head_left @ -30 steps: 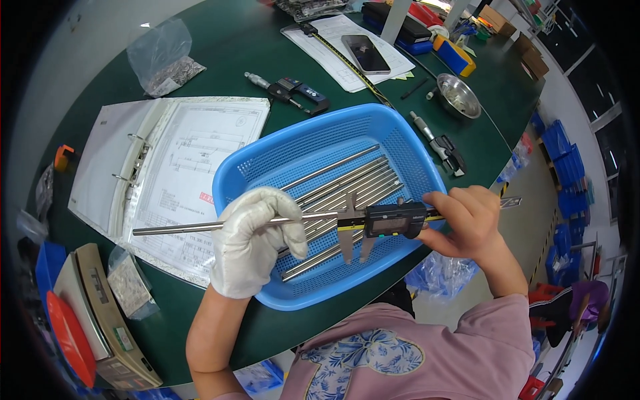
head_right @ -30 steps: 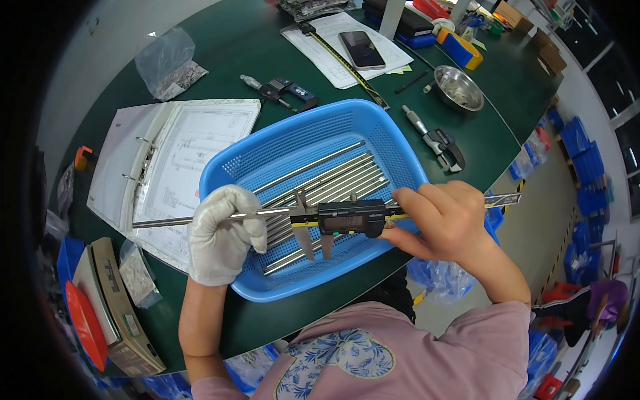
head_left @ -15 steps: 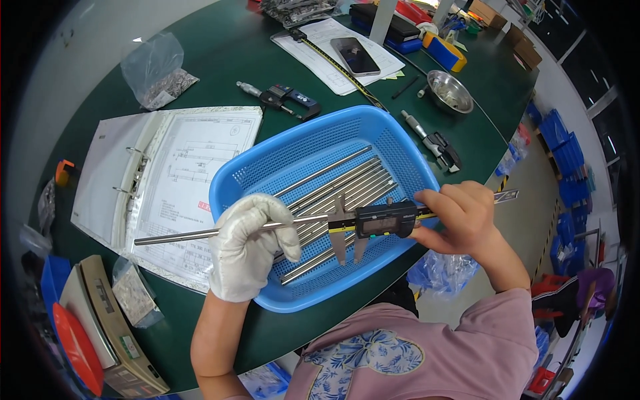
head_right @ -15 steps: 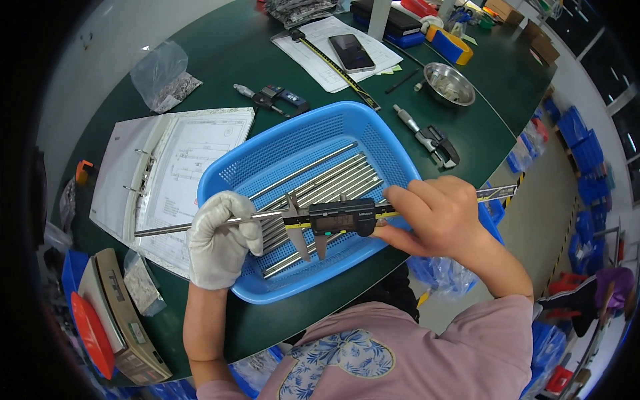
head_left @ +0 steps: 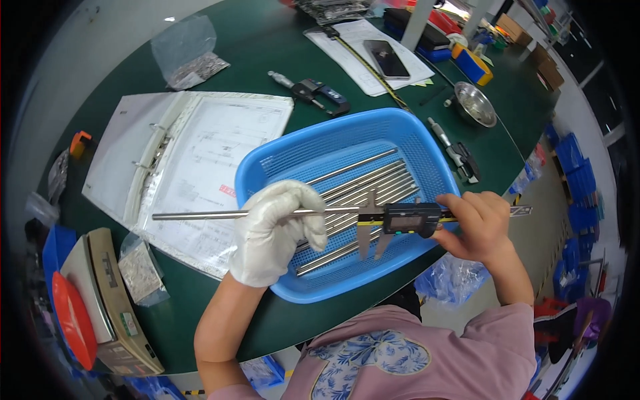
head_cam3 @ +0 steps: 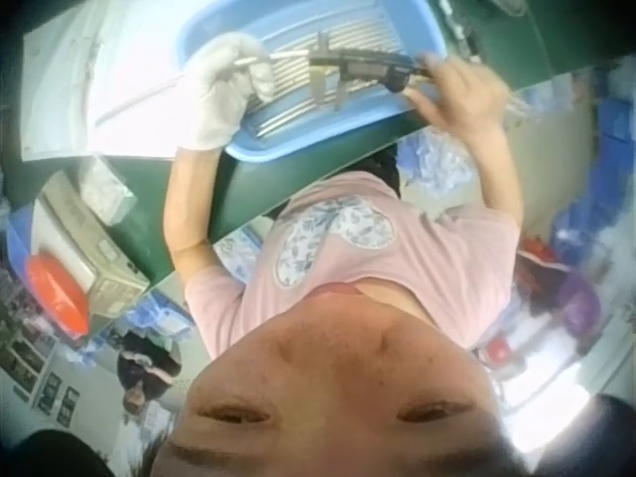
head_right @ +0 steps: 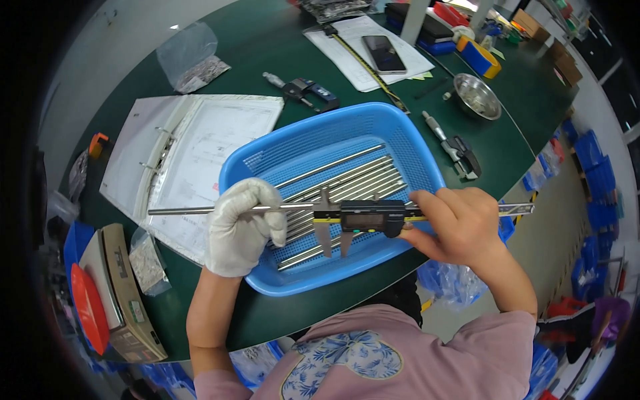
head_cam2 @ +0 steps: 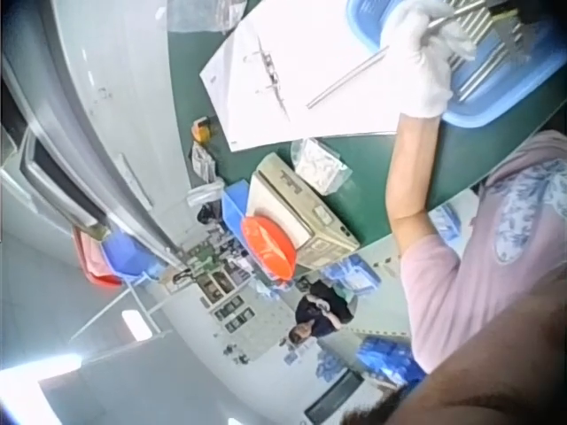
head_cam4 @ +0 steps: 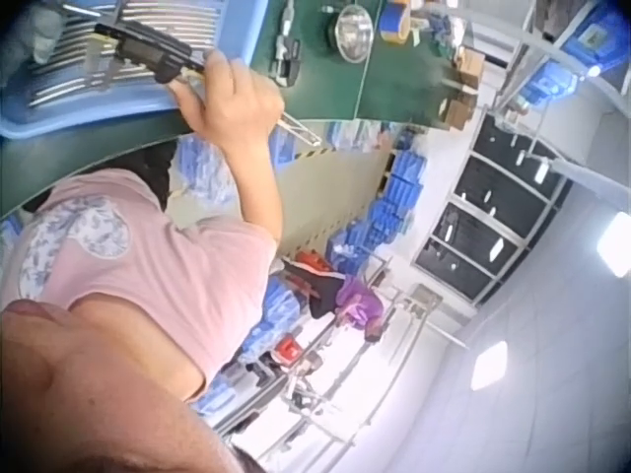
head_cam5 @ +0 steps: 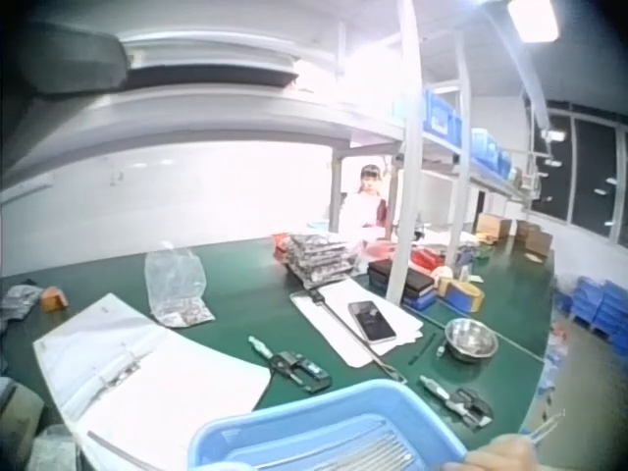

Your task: Measuring and inspecting metal rods using a digital caliper at a factory workbench.

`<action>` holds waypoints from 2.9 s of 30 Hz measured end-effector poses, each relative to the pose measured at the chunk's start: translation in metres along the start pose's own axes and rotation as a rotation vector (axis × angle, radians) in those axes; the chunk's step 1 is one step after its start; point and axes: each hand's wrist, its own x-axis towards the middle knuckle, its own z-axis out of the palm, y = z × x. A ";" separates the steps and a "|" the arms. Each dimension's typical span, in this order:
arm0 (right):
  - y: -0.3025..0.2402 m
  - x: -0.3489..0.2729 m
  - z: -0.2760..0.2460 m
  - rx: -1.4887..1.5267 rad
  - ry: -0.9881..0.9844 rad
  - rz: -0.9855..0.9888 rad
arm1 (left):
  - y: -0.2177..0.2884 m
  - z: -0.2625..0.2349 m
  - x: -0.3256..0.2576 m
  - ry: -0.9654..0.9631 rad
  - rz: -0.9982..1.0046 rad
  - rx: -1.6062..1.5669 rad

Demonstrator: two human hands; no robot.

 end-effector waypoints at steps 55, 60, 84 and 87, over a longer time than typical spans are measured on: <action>0.016 0.113 0.059 0.347 0.286 0.051 | -0.007 0.011 0.007 0.075 -0.200 0.448; 0.021 0.109 0.065 0.369 0.208 0.188 | -0.012 0.016 0.011 0.033 -0.122 0.457; 0.024 0.122 0.095 0.354 -0.228 0.417 | -0.011 0.016 0.012 -0.161 -0.088 0.872; 0.025 0.120 0.097 0.369 -0.210 0.412 | -0.011 0.016 0.013 -0.163 -0.099 0.865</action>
